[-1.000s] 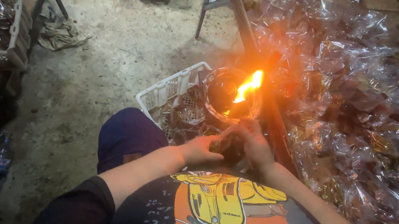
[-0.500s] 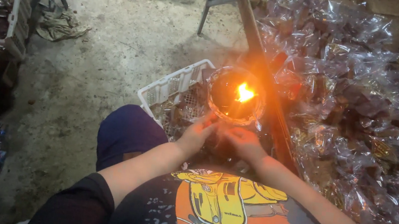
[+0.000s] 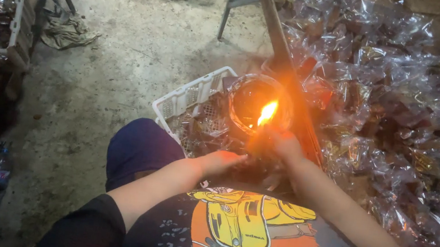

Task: Sealing plastic bags containing bread by twisting the top and passing it through a flame sealer.

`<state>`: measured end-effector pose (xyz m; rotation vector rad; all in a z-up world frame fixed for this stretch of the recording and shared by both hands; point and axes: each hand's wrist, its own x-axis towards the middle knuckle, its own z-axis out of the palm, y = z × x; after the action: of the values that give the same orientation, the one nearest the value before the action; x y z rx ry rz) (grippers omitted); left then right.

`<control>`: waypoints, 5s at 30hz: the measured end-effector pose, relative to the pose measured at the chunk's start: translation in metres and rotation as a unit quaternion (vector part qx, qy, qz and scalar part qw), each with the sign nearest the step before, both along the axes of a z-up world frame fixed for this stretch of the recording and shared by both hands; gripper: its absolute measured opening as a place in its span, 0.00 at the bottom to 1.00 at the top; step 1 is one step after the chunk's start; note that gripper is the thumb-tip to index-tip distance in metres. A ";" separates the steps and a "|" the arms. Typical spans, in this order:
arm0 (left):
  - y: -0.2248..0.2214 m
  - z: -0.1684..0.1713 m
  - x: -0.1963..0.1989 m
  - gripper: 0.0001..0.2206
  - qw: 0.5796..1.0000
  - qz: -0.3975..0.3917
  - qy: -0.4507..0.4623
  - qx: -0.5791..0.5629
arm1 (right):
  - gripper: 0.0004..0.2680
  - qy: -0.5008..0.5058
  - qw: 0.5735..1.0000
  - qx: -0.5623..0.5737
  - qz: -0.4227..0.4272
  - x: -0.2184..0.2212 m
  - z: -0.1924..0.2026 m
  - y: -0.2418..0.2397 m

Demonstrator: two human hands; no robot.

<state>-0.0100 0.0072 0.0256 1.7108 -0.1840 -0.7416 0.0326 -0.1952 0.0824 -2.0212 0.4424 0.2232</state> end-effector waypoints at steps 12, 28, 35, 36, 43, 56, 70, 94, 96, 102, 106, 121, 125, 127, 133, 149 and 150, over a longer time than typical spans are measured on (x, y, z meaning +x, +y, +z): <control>-0.005 0.022 -0.011 0.15 0.948 0.068 0.179 -0.253 | 0.14 0.027 0.992 0.001 0.126 -0.045 -0.019 -0.039; -0.012 -0.098 0.028 0.32 0.986 0.046 0.155 -0.040 | 0.17 0.049 0.894 -0.441 0.061 0.024 -0.097 -0.263; -0.011 -0.087 0.024 0.33 0.985 0.054 0.155 -0.044 | 0.10 -0.089 0.910 -0.389 -0.113 -0.010 -0.038 -0.300; -0.008 -0.060 0.021 0.33 0.985 0.054 0.155 -0.044 | 0.10 -0.089 0.910 -0.390 -0.114 -0.016 -0.008 -0.292; -0.011 -0.012 0.015 0.26 0.980 0.030 0.194 0.045 | 0.16 -0.425 0.778 0.219 -0.408 -0.012 0.010 -0.415; -0.012 -0.082 0.025 0.29 0.986 0.052 0.155 -0.019 | 0.32 0.052 0.864 -0.500 -0.009 0.011 -0.051 -0.278; -0.012 -0.097 0.032 0.29 0.993 0.028 0.116 -0.017 | 0.17 0.003 0.869 -0.487 -0.092 -0.009 -0.046 -0.272; -0.008 0.014 -0.007 0.22 0.892 0.189 0.139 -0.387 | 0.14 -0.001 0.993 0.056 0.101 -0.069 0.004 -0.015; 0.000 0.048 -0.021 0.18 0.896 0.216 0.125 -0.368 | 0.13 -0.068 0.990 -0.026 0.121 -0.065 -0.017 -0.023; -0.008 -0.027 0.000 0.32 0.943 0.192 -0.027 -0.272 | 0.32 -0.168 0.963 -0.081 0.193 -0.077 0.008 0.005; -0.014 -0.005 -0.013 0.38 0.961 0.090 -0.170 -0.199 | 0.22 -0.293 0.906 -0.121 0.279 -0.069 0.034 0.009; -0.016 -0.054 0.017 0.13 0.954 0.087 0.085 -0.274 | 0.08 -0.215 0.955 -0.085 0.185 -0.058 -0.030 -0.027; -0.014 -0.018 0.001 0.19 0.922 0.080 0.171 -0.338 | 0.07 -0.145 0.987 -0.055 0.047 -0.065 -0.020 -0.021; -0.013 -0.003 -0.005 0.25 0.870 0.102 0.261 -0.406 | 0.05 -0.164 0.986 0.001 0.009 -0.061 -0.021 -0.024; -0.009 -0.010 0.000 0.35 0.871 0.099 0.159 -0.453 | 0.06 -0.212 0.975 0.072 -0.013 -0.069 -0.010 -0.020; -0.011 -0.020 0.013 0.13 0.947 0.290 0.069 -0.124 | 0.06 -0.238 0.961 0.125 0.067 -0.077 -0.027 -0.019; -0.014 -0.026 0.013 0.13 0.946 0.290 0.070 -0.125 | 0.06 -0.237 0.961 0.125 0.068 -0.077 -0.025 -0.018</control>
<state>0.0029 -0.0072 -0.0008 1.3612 0.3063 -0.3737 -0.0440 -0.2128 0.0570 -1.7801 -0.0276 -0.1193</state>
